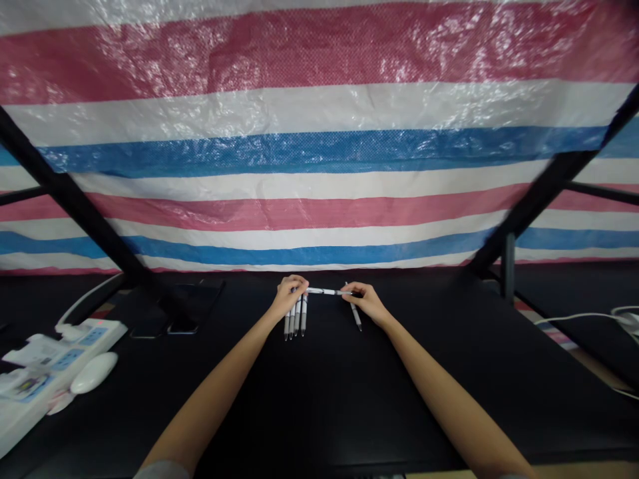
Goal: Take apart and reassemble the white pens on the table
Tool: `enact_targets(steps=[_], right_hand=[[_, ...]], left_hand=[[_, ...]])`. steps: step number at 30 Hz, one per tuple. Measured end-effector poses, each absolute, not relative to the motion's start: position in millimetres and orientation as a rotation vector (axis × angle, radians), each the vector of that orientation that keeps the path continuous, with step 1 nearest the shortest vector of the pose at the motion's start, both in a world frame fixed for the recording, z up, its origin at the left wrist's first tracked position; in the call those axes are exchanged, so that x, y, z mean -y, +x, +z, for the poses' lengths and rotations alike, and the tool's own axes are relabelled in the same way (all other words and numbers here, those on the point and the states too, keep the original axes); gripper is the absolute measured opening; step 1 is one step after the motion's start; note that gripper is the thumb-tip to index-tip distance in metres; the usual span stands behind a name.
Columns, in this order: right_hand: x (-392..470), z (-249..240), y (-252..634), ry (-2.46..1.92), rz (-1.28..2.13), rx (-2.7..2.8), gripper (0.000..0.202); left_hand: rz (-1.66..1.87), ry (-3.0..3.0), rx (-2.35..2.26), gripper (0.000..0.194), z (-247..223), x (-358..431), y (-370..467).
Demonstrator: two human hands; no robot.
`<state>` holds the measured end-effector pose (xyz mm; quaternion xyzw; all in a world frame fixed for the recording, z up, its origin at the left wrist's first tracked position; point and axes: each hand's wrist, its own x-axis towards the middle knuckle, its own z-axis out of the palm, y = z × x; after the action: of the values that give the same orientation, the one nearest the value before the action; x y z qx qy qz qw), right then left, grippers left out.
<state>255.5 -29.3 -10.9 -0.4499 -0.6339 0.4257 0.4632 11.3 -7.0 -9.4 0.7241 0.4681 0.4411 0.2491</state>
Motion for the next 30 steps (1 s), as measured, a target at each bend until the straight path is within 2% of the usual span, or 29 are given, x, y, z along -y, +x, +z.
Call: enact_targets(steps=[13,26,30], right_hand=[[30.7,-10.5,253.8,-1.107,1.039,1.587,0.026],[35.1,-3.4,253.2,-1.138,1.009,1.621,0.055],[35.3,-3.4,252.4,-1.146,1.023,1.583,0.052]], left_hand=[[1.249,1.904,-1.264,0.034,-12.2,5.0,9.3],[1.27,1.969,-1.262,0.022,-13.7,5.0,11.3],[1.307,1.949,-1.253,0.021,-13.6,4.1,11.1]])
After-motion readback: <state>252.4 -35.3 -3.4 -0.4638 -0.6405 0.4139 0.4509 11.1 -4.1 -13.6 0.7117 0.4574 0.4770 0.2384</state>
